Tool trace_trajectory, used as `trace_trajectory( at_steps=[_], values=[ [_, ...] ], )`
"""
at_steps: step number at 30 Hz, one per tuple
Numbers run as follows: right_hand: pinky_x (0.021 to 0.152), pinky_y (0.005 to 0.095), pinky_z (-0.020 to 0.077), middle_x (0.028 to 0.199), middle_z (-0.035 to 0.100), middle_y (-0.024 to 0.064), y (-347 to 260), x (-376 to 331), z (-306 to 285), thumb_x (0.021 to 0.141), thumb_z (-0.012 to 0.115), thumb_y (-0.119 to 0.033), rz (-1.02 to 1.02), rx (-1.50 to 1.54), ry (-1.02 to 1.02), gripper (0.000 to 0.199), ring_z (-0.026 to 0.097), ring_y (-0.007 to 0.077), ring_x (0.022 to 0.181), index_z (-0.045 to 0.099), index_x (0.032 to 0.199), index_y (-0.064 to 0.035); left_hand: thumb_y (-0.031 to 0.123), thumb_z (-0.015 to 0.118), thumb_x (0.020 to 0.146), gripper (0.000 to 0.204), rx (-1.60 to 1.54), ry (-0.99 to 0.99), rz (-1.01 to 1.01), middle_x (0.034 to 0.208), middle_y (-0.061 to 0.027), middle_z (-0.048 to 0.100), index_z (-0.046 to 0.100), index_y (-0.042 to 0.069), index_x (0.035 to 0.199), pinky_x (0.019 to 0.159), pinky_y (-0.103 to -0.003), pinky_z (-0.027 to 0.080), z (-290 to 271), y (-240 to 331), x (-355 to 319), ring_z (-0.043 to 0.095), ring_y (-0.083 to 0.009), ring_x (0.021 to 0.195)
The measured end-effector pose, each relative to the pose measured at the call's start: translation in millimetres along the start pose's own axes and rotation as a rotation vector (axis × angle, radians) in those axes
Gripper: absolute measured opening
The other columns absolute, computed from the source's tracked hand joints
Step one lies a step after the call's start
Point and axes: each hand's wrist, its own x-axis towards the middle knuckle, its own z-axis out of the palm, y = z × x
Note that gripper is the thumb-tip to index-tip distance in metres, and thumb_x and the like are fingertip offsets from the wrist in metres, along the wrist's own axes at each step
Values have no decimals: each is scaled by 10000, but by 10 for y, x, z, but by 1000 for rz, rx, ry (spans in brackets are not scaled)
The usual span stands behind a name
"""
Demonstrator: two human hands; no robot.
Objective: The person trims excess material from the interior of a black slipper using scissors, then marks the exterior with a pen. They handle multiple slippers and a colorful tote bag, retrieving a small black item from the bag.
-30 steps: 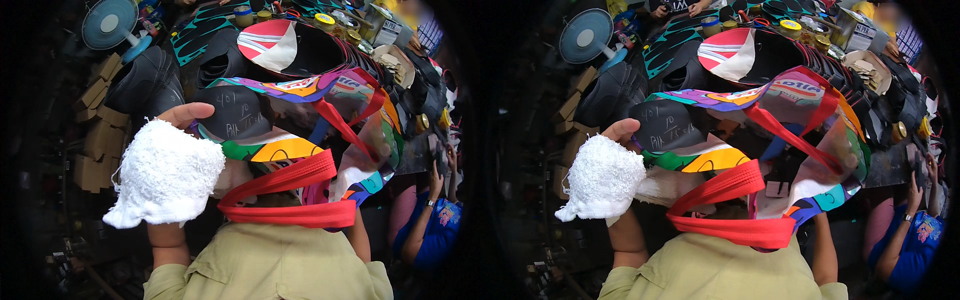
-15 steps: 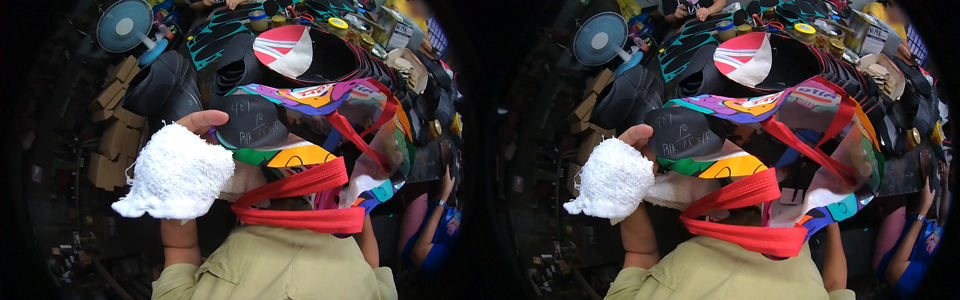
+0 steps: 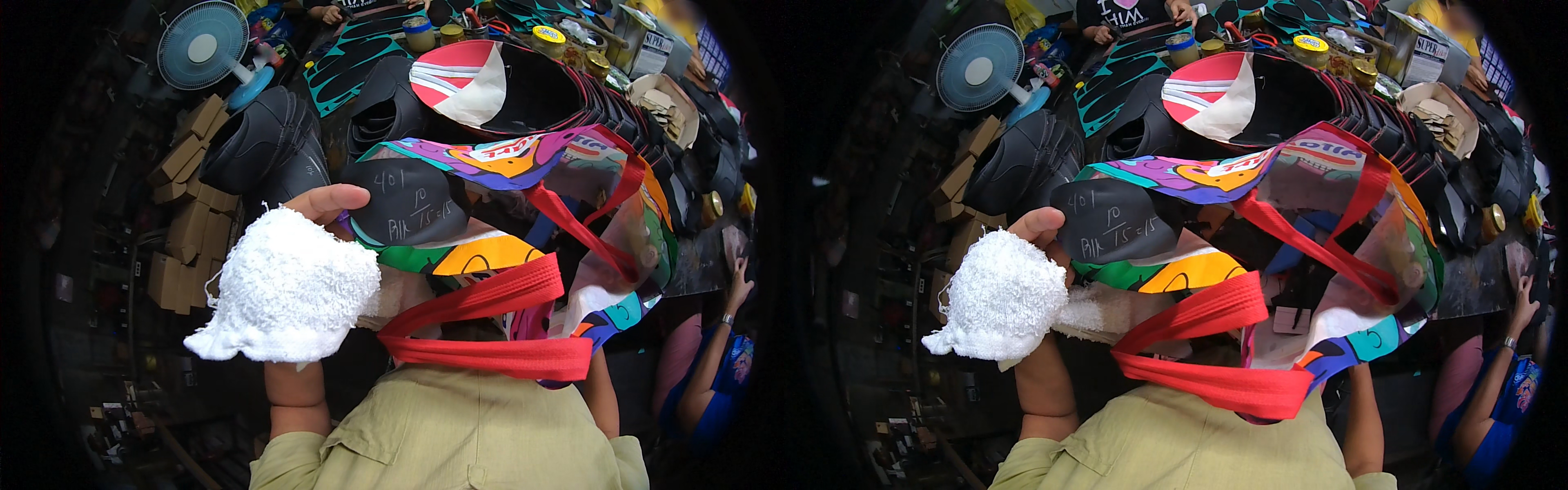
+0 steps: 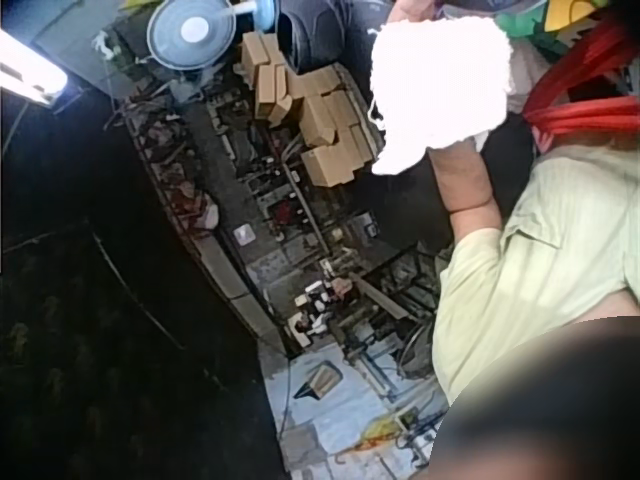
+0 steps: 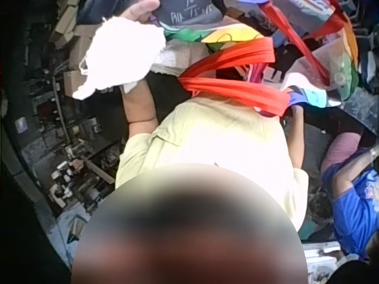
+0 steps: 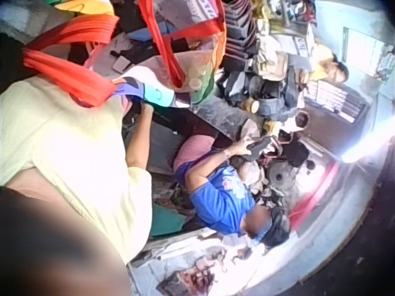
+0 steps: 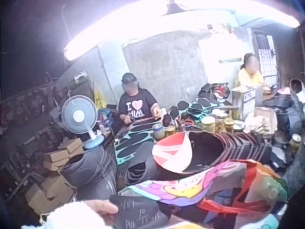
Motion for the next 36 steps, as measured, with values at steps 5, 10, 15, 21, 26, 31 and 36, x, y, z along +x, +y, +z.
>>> trace_trajectory(
  at_steps=[5,10,15,21,26,31,36],
  values=[
    [672,362,471,834,644,43,-23,38,2,855,733,-119,-3,-2,1,126,595,180,757,656,922,-46,212,702,928,544,39,34,-30,932,-80,683,548,-125,1327,656,-197,514,43,17,-2,604,-62,742],
    [680,372,476,842,646,50,-16,72,13,856,730,-115,-6,-3,-2,123,598,188,767,653,920,-44,199,702,922,530,-25,27,-51,917,-74,682,557,-121,1319,655,-194,514,100,66,-7,606,-62,735],
    [688,381,480,850,649,57,43,74,27,856,727,-110,-7,-6,-5,120,602,196,777,650,918,-42,186,703,915,517,-29,60,-32,903,-67,681,566,-117,1311,655,-190,514,182,73,-10,608,-62,728],
    [697,393,486,860,651,65,72,79,-28,857,723,-105,-16,-16,3,117,606,206,790,646,916,-39,101,706,900,446,168,130,68,900,-95,716,593,-88,1288,675,-201,559,241,22,12,664,-87,720],
    [705,403,490,868,654,72,166,-8,-237,858,720,-101,-66,-30,14,115,609,214,800,642,914,-37,82,713,891,437,300,58,64,872,-125,752,599,-72,1284,665,-258,620,209,53,13,727,-132,709],
    [713,413,495,876,656,79,43,-569,-1005,859,717,-97,-448,-190,48,112,613,222,810,639,911,-35,89,674,914,338,144,54,17,924,-131,744,623,-60,1214,742,-298,621,85,88,-17,735,-168,786],
    [606,319,493,733,600,37,-669,-2018,-2143,874,674,-26,-392,116,587,27,592,151,673,655,893,-29,37,744,847,297,497,-10,547,1047,-91,708,655,-34,1122,829,-280,569,-70,-139,64,700,-135,902]
  ],
)
